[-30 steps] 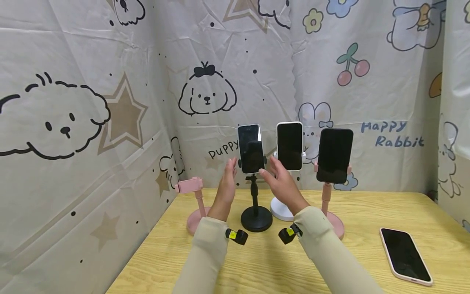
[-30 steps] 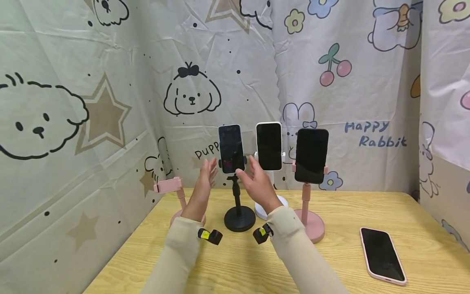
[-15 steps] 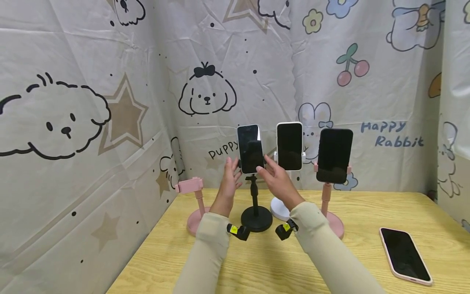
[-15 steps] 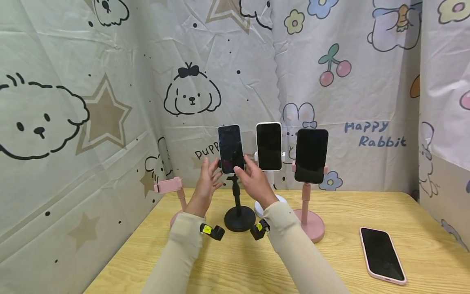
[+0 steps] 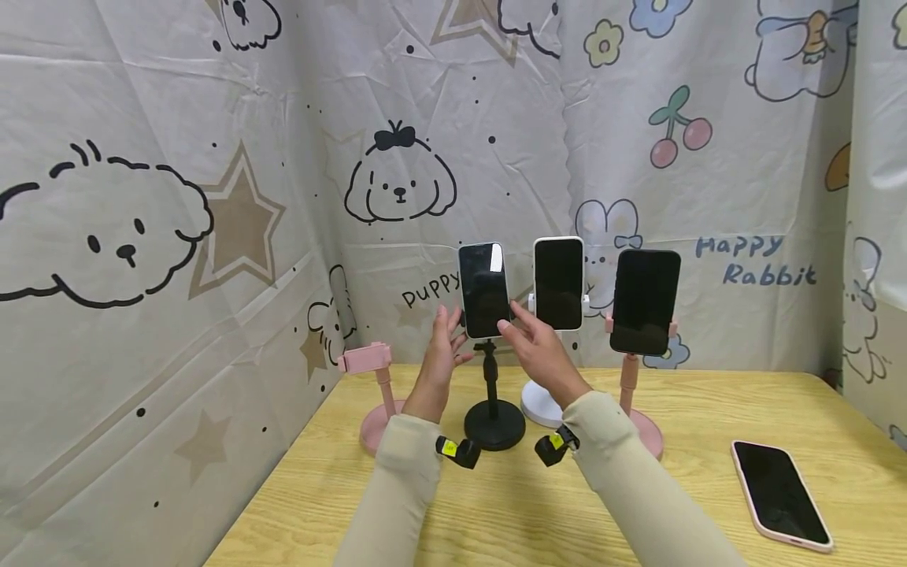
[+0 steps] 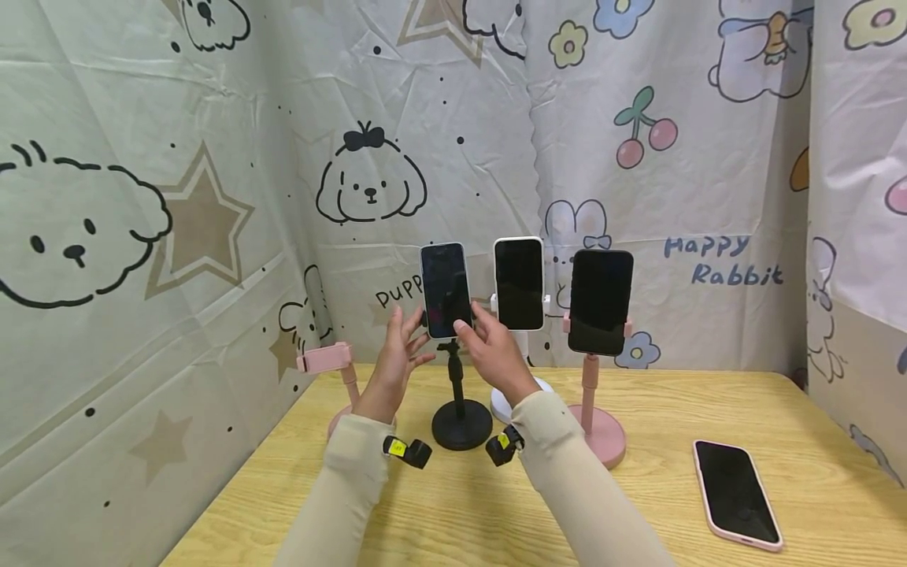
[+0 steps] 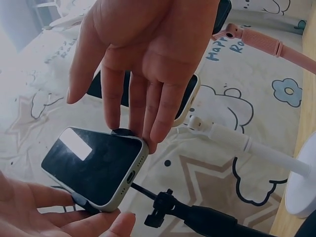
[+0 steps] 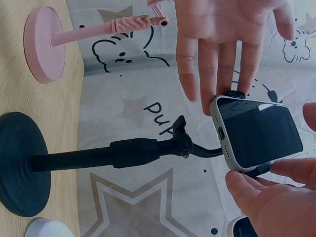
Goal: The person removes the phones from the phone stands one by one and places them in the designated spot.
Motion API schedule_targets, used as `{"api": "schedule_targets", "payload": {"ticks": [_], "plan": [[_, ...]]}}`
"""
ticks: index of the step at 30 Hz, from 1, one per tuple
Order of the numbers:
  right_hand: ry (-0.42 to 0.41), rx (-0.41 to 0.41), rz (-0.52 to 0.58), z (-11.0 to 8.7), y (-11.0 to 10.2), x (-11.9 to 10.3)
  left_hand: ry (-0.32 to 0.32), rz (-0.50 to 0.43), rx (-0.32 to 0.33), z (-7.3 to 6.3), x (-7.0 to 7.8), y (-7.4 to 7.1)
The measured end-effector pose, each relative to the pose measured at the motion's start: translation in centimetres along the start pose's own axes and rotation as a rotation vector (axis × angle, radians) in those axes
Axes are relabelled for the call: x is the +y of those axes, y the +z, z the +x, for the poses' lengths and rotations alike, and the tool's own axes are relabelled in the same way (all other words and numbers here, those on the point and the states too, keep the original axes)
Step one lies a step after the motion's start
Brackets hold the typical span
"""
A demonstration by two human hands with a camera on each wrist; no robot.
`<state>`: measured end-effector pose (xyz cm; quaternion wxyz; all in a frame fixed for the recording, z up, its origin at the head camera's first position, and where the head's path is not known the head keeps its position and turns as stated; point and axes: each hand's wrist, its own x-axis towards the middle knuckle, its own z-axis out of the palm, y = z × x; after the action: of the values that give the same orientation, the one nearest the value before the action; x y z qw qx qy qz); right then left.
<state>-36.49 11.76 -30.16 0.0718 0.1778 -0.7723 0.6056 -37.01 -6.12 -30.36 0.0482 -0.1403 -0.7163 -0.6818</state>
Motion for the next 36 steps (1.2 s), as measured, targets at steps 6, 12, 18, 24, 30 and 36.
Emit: {"api": "schedule_targets", "payload": {"ticks": [6, 12, 18, 24, 30, 36], "plan": [[-0.015, 0.004, -0.007, -0.8, -0.4, -0.3, 0.013, 0.017, -0.021, -0.6, 0.3, 0.0], [-0.044, 0.001, -0.041, -2.2, -1.1, -0.5, 0.039, 0.042, -0.068, -1.9, 0.6, 0.1], [-0.094, 0.024, -0.097, -3.8, -1.6, -0.4, 0.052, 0.04, -0.112, -3.2, 0.9, 0.1], [-0.105, 0.05, -0.13, -5.5, -1.8, -0.5, 0.051, 0.04, -0.145, -4.7, 1.2, 0.1], [-0.154, 0.071, -0.137, -7.0, -2.3, -0.3, 0.091, 0.044, -0.191, -6.0, 1.4, 0.3], [-0.234, 0.101, -0.134, -8.9, -3.0, -0.3, 0.152, 0.142, -0.185, -7.2, 1.5, 0.8]]}}
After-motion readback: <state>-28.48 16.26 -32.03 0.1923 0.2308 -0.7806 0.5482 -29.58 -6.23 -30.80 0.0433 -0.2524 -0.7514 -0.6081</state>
